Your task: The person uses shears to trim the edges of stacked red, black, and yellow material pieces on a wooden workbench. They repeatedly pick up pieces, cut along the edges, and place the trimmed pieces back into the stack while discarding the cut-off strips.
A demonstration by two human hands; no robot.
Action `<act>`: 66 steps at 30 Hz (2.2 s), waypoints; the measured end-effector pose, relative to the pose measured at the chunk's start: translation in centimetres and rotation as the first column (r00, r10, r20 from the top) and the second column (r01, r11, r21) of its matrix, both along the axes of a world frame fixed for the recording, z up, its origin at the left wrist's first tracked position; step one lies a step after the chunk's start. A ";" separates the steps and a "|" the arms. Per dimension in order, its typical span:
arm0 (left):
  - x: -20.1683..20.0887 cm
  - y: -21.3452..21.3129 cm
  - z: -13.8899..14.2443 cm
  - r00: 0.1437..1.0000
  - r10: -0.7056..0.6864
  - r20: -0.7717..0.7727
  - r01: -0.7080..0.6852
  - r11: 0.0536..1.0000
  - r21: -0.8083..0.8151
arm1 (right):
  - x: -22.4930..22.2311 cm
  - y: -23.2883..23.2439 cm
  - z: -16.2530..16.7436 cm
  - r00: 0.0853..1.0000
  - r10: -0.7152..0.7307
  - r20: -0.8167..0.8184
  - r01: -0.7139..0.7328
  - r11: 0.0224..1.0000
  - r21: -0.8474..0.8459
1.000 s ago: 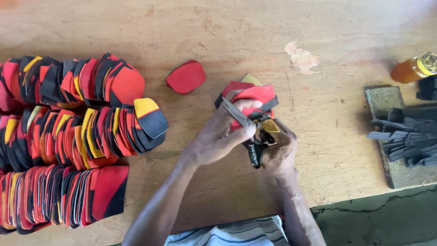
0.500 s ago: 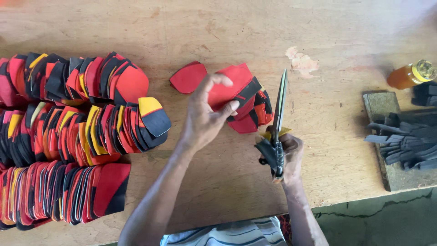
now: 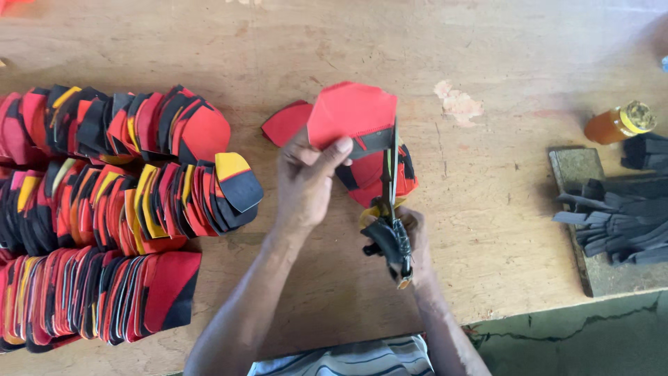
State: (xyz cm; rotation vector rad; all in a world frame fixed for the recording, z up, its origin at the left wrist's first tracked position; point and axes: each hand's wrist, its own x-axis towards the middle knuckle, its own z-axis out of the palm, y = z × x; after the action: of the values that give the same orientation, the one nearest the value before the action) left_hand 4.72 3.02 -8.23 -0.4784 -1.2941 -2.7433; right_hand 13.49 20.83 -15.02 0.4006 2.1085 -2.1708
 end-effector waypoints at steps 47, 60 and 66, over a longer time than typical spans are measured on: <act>-0.2 4.0 2.4 0.937 0.341 0.073 -0.341 0.940 -0.018 | -1.7 -3.1 4.0 0.947 0.209 -0.242 -0.148 0.958 0.248; 0.0 3.8 2.4 0.937 0.340 0.078 -0.335 0.939 -0.079 | -1.7 -3.3 2.8 0.975 0.117 -0.188 -0.079 0.977 0.199; -0.1 3.8 2.4 0.941 0.327 0.086 -0.321 0.944 -0.069 | -1.7 -3.3 1.6 0.982 0.068 -0.174 -0.037 0.984 0.175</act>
State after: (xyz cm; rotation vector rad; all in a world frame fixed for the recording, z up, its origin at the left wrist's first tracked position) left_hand 4.61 6.81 -5.85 -0.1208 -1.3344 -2.4879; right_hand 11.81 17.49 -13.40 0.1632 2.3810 -2.0744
